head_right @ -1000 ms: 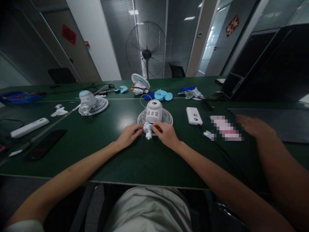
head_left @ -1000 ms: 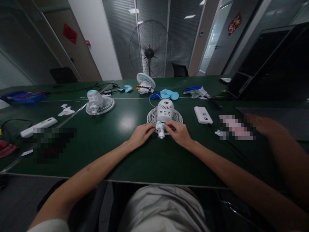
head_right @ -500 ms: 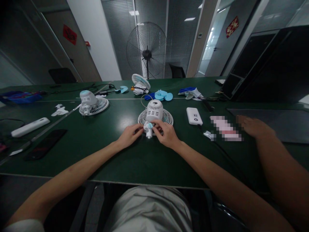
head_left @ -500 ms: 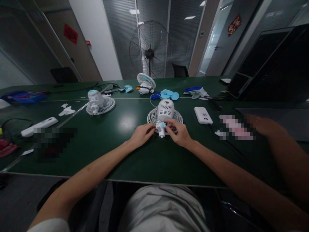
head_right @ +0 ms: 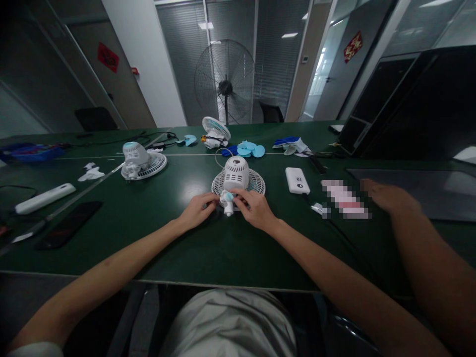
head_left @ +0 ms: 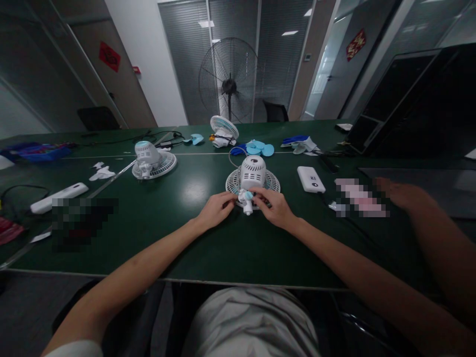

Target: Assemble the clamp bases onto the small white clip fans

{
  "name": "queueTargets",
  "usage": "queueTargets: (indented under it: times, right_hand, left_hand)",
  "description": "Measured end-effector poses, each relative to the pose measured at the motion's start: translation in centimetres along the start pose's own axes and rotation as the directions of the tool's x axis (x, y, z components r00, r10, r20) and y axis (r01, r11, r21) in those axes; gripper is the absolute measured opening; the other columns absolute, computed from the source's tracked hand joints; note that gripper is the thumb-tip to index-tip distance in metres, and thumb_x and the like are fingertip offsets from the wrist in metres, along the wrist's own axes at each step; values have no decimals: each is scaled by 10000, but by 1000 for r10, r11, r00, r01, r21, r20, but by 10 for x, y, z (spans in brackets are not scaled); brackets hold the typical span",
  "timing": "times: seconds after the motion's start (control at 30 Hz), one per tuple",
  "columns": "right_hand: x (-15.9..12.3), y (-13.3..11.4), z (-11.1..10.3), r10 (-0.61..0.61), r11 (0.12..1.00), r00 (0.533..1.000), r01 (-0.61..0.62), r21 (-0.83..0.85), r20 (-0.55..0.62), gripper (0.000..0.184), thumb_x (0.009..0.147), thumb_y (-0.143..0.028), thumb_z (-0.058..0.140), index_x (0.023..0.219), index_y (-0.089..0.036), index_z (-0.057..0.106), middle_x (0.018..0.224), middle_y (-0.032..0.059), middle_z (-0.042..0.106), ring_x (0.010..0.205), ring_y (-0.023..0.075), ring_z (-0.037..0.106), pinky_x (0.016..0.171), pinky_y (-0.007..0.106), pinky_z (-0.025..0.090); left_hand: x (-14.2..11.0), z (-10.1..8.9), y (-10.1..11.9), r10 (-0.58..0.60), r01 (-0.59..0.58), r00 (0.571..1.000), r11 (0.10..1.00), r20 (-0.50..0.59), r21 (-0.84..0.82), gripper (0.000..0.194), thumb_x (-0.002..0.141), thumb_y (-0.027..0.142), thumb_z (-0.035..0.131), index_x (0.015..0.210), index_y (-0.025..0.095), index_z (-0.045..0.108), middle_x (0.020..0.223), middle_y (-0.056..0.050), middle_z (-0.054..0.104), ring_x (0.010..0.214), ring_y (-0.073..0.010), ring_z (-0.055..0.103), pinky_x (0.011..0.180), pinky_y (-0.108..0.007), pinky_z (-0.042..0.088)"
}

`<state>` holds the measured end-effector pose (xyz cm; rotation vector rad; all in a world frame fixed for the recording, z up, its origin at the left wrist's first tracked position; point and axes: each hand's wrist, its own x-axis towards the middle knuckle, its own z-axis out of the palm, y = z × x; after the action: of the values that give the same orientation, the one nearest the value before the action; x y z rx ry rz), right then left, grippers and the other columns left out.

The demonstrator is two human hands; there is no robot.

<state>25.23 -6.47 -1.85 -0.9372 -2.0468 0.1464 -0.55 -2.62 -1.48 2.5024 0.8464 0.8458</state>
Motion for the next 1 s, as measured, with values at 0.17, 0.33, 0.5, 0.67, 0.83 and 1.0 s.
queueTargets:
  times: [0.17, 0.33, 0.5, 0.67, 0.83, 1.0]
  right_hand:
    - [1, 0, 0, -13, 1000, 1000, 14, -28, 18, 314, 1066, -305, 528, 1361, -253, 622, 1069, 54, 762, 854, 203, 703, 809, 377, 548]
    - [4, 0, 2, 99, 993, 995, -97, 69, -24, 224, 1037, -401, 602, 1154, -226, 675, 925, 26, 743, 770, 178, 687, 718, 326, 543]
    - [6, 0, 3, 80, 996, 997, -81, -42, -22, 277, 1060, -408, 546, 915, -211, 676, 808, 15, 716, 700, 169, 636, 699, 331, 482]
    - [4, -2, 2, 30, 1000, 999, -30, 10, -24, 276, 1061, -358, 508, 894, -206, 666, 818, 28, 715, 730, 178, 645, 707, 331, 476]
    - [1, -7, -2, 35, 989, 994, -19, 149, -105, 187, 1027, -297, 547, 948, -210, 692, 860, 31, 724, 768, 181, 675, 720, 324, 517]
    - [0, -11, -4, 37, 984, 993, -18, 175, -110, 179, 1007, -264, 560, 1078, -219, 717, 948, 47, 747, 803, 189, 698, 715, 323, 546]
  left_hand:
    - [-1, 0, -1, -6, 6, 1000, 1000, 6, 0, 337, 988, 119, 491, 1233, 190, 712, 1088, -61, 729, 924, -182, 668, 867, -315, 521]
    - [0, -2, 3, 4, -5, 999, 1000, 42, 15, 345, 994, 132, 481, 1241, 197, 713, 1090, -60, 724, 927, -188, 668, 871, -322, 522]
    - [1, -4, 9, 14, -15, 996, 1000, 90, 13, 386, 977, 105, 466, 1256, 215, 708, 1092, -57, 715, 964, -197, 672, 888, -314, 529]
    - [2, -4, 9, 19, -18, 994, 1000, 106, -11, 359, 946, 84, 477, 1212, 195, 691, 1087, -61, 709, 987, -203, 668, 916, -321, 529]
    - [1, -3, 9, 15, -11, 991, 999, 132, -31, 345, 922, 61, 473, 1181, 185, 664, 1124, -66, 701, 1021, -204, 662, 926, -319, 526]
    - [1, -3, 9, 20, -16, 990, 999, 138, -32, 323, 928, 71, 472, 1168, 191, 653, 1106, -64, 695, 1019, -210, 657, 930, -325, 522]
